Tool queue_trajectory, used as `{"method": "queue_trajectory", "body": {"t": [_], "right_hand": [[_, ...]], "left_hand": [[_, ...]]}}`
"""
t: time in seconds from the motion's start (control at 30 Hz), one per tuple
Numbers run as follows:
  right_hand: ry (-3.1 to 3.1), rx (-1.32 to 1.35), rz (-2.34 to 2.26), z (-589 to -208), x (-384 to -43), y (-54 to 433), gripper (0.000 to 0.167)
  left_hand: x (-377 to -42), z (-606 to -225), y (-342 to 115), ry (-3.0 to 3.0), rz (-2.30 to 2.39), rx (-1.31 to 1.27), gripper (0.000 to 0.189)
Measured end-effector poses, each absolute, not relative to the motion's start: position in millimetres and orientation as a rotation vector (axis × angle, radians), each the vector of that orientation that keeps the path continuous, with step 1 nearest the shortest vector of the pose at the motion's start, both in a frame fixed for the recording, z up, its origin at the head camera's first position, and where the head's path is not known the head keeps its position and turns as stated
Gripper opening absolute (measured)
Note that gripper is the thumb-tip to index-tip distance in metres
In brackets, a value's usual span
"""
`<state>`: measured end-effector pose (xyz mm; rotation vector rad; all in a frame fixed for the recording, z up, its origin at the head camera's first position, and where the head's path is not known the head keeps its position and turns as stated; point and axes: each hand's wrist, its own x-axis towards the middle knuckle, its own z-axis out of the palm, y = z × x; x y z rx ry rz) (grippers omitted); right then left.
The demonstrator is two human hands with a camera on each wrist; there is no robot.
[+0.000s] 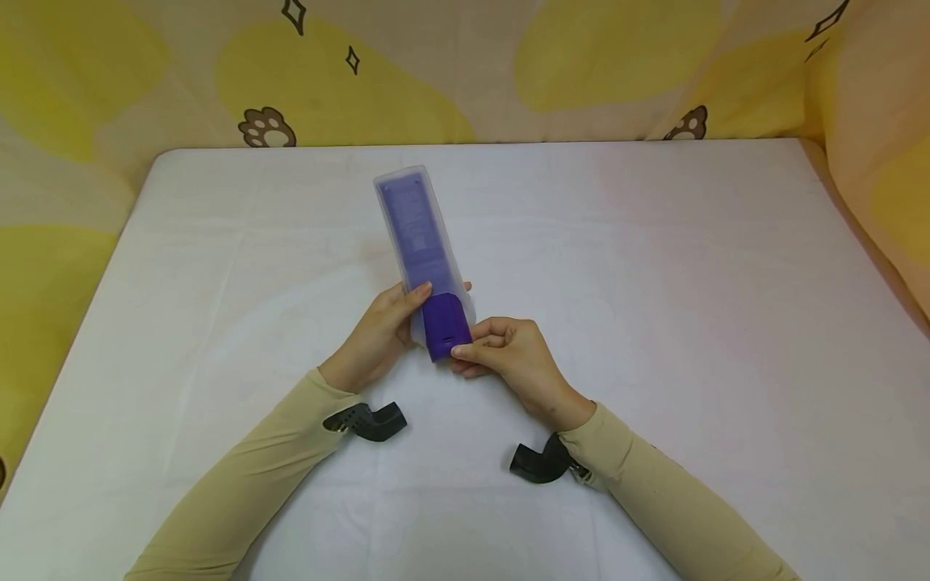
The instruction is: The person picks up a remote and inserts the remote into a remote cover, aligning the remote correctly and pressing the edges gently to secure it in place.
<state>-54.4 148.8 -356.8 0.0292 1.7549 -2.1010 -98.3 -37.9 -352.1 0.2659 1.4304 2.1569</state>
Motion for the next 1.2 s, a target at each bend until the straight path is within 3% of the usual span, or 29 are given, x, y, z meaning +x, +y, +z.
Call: {"method": "queue_trajectory", "body": {"t": [0.57, 0.77, 1.03, 1.2], "right_hand": [[1.805, -0.024, -2.097, -358.7, -55.1, 150.6, 0.017], [1.826, -0.075, -2.131, -358.0, -55.8, 151.9, 0.030], [1.935, -0.075, -2.172, -357.8, -55.4, 151.7, 0.012], [2.069, -0.115, -2.139, -357.4, -54.6, 152.7, 0.011]], "left_hand": [[-100.7, -358.4, -37.5, 1.450, 2.134, 0.264, 0.058], [-101.6, -357.1, -37.9, 1.393, 2.184, 0.226, 0.057], [-101.2, -356.8, -39.3, 1.270, 2.200, 0.193, 0.050], [-99.7, -354.9, -39.3, 1.200, 2.189, 0.131, 0.049]]}}
